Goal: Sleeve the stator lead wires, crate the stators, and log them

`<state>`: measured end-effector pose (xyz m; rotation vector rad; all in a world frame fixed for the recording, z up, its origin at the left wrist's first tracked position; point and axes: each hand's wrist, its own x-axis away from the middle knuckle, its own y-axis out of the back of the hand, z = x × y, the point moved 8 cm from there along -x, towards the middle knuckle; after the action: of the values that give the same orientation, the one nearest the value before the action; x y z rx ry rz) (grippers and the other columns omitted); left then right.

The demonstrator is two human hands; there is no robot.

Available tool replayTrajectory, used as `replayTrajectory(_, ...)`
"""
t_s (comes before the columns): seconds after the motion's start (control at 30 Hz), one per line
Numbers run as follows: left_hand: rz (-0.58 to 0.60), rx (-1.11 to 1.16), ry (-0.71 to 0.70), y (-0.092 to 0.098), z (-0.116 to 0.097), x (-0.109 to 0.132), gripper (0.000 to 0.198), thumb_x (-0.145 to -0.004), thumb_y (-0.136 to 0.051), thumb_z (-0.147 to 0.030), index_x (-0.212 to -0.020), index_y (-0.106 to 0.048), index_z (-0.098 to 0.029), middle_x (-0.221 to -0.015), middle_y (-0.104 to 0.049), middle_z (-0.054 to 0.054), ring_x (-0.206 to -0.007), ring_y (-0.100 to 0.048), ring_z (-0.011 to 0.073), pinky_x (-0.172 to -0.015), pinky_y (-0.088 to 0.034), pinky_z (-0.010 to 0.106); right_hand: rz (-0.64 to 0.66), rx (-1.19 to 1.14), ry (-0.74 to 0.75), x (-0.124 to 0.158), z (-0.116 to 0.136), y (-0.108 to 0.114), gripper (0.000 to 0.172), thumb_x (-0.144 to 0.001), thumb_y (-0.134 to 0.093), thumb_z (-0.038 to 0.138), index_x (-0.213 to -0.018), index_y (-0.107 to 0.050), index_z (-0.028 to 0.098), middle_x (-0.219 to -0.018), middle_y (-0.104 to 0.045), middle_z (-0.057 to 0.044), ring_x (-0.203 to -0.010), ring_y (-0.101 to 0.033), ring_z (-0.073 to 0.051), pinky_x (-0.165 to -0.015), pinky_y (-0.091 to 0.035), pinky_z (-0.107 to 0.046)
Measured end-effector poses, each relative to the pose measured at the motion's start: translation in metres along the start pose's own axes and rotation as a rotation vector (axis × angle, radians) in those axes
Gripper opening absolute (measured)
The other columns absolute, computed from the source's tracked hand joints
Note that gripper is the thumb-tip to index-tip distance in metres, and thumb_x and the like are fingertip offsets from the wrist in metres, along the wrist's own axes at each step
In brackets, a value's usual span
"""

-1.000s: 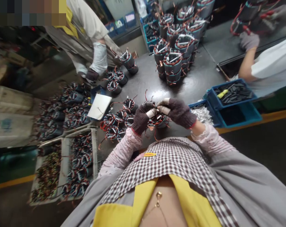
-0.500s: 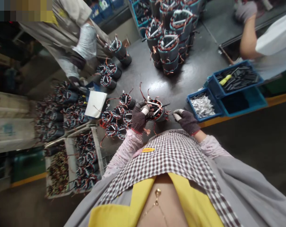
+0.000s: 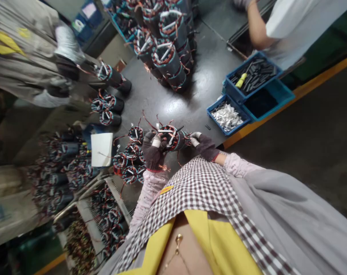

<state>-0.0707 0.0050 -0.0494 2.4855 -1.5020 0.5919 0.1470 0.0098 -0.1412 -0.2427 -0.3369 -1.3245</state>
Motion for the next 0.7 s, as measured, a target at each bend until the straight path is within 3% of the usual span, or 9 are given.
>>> replayTrajectory(0.13, -0.018, -0.045, -0.059, -0.004, -0.005, 0.004, 0.061, -0.055, -0.112, -0.062, -0.097, -0.075, -0.037, -0.095, -0.086, -0.006, -0.083, -0.074, 0.0246, -0.071, -0.057, 0.041, 0.082, 0.287, 0.144, -0.012, 0.016, -0.013, 0.008, -0.107, -0.069, 0.029, -0.099, -0.071, 0.027, -0.105, -0.081, -0.006, -0.103, -0.070, -0.025, -0.103, -0.053, -0.037)
replayTrajectory(0.27, 0.046, -0.061, -0.079, -0.007, -0.010, 0.004, 0.068, -0.056, -0.113, -0.061, -0.100, -0.072, -0.029, -0.093, -0.085, -0.003, -0.074, -0.074, 0.0185, -0.065, -0.058, 0.033, 0.175, 0.269, 0.151, -0.023, 0.020, -0.005, 0.012, -0.106, -0.070, 0.033, -0.101, -0.074, 0.024, -0.100, -0.081, -0.007, -0.097, -0.072, -0.025, -0.099, -0.056, -0.037)
replayTrajectory(0.33, 0.051, -0.020, -0.121, -0.005, -0.021, 0.004, 0.069, -0.054, -0.116, -0.055, -0.099, -0.072, -0.027, -0.085, -0.081, -0.005, -0.069, -0.071, 0.0145, -0.062, -0.055, 0.028, 0.063, 0.213, 0.211, -0.023, 0.033, 0.019, 0.018, -0.103, -0.074, 0.041, -0.107, -0.077, 0.024, -0.108, -0.081, -0.010, -0.107, -0.073, -0.029, -0.103, -0.058, -0.041)
replayTrajectory(0.4, 0.060, 0.012, -0.204, -0.007, -0.038, 0.007, 0.068, -0.055, -0.118, -0.050, -0.100, -0.072, -0.026, -0.082, -0.076, -0.006, -0.066, -0.068, 0.0115, -0.060, -0.053, 0.025, -0.095, 0.123, 0.280, -0.016, 0.056, 0.045, 0.033, -0.101, -0.076, 0.052, -0.120, -0.079, 0.024, -0.115, -0.081, -0.011, -0.114, -0.074, -0.031, -0.105, -0.060, -0.044)
replayTrajectory(0.43, 0.078, 0.018, -0.249, -0.011, -0.047, 0.010, 0.067, -0.058, -0.118, -0.049, -0.102, -0.073, -0.026, -0.083, -0.076, -0.006, -0.067, -0.068, 0.0111, -0.061, -0.054, 0.025, -0.114, 0.067, 0.303, -0.011, 0.070, 0.050, 0.041, -0.101, -0.077, 0.057, -0.127, -0.078, 0.025, -0.116, -0.081, -0.011, -0.114, -0.074, -0.032, -0.103, -0.061, -0.044)
replayTrajectory(0.5, 0.151, 0.015, -0.301, -0.026, -0.057, 0.018, 0.060, -0.065, -0.115, -0.047, -0.105, -0.076, -0.026, -0.090, -0.077, -0.003, -0.074, -0.070, 0.0125, -0.069, -0.058, 0.026, 0.028, -0.043, 0.346, -0.001, 0.102, 0.038, 0.051, -0.097, -0.080, 0.061, -0.135, -0.076, 0.027, -0.114, -0.081, -0.009, -0.109, -0.075, -0.030, -0.098, -0.063, -0.042)
replayTrajectory(0.6, 0.237, -0.030, -0.241, -0.044, -0.053, 0.025, 0.049, -0.075, -0.109, -0.045, -0.107, -0.078, -0.026, -0.099, -0.078, 0.001, -0.084, -0.074, 0.0172, -0.080, -0.063, 0.031, 0.264, -0.102, 0.382, 0.008, 0.141, 0.009, 0.043, -0.091, -0.086, 0.061, -0.120, -0.081, 0.029, -0.110, -0.082, -0.006, -0.107, -0.075, -0.028, -0.096, -0.064, -0.041)
replayTrajectory(0.7, 0.075, -0.085, -0.255, -0.024, -0.050, 0.017, 0.030, -0.088, -0.098, -0.035, -0.106, -0.076, -0.027, -0.098, -0.079, 0.002, -0.088, -0.077, 0.0186, -0.086, -0.065, 0.030, 0.122, -0.126, 0.316, -0.010, 0.127, 0.023, 0.037, -0.093, -0.084, 0.060, -0.111, -0.081, 0.029, -0.102, -0.082, -0.006, -0.098, -0.074, -0.027, -0.088, -0.064, -0.040)
